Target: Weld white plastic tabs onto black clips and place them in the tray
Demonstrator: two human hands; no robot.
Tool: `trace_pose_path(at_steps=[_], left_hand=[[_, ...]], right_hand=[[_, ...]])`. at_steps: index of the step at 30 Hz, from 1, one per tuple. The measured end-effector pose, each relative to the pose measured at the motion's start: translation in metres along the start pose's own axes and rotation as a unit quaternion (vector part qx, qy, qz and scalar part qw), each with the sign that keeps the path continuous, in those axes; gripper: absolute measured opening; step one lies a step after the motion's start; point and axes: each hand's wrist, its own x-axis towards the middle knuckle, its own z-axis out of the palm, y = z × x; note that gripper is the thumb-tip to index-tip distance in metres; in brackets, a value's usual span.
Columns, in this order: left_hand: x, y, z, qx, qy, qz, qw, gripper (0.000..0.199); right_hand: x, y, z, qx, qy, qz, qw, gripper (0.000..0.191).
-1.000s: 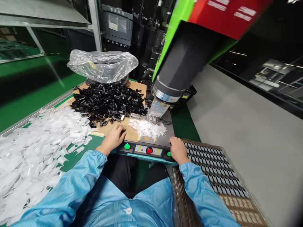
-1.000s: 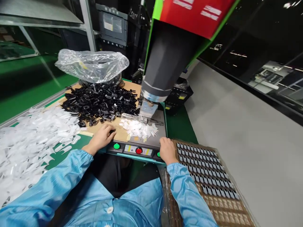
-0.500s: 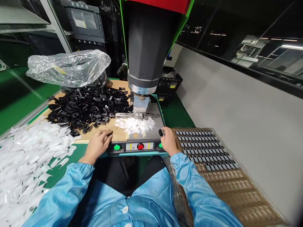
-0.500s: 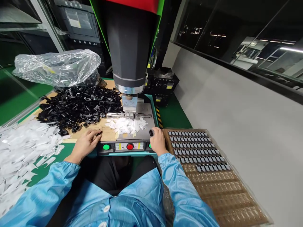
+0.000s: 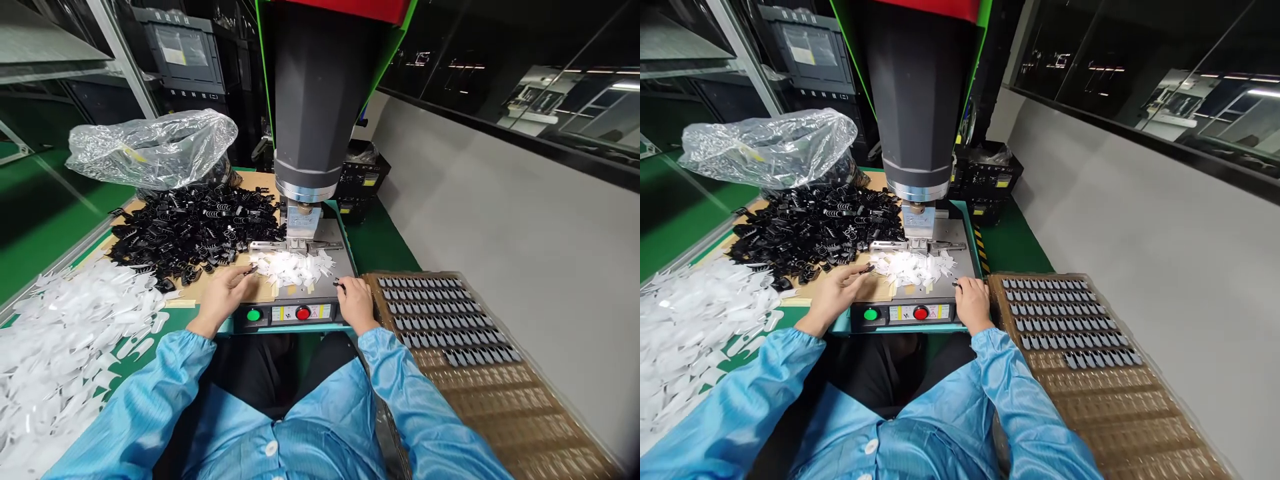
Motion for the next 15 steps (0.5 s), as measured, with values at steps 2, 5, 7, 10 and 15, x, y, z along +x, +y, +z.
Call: trace_pose_path(at_steps=[2,5,7,10,15], left_hand=[[0.025,0.013,0.014,0.001,-0.002,0.022,1.0,0.031],[0.065,0.032,0.042,0.012,-0.027,0.037,0.999,0.028],[0.088,0.043,0.062,0.022,-0.045,0.039,0.998,0.028],[0.11,0.056,0.086,0.045,-0.074,0.043,0.995,0.027],[0.117,0.066,0.096,0.111,-0.11,0.058,0.986,0.032]], right_hand=[[-0.002,0.002,-0.002,0.001,-0.005,-0.007,1.0,0.015],[-0.001,0.003,-0.003,0.017,-0.007,-0.017,1.0,0.02],[0.005,0.002,-0.003,0.04,0.001,-0.022,0.999,0.023],[0.026,-0.007,0.001,0.076,0.024,-0.024,0.996,0.025],[0.083,-0.035,0.018,0.086,0.031,-0.051,0.995,0.027]])
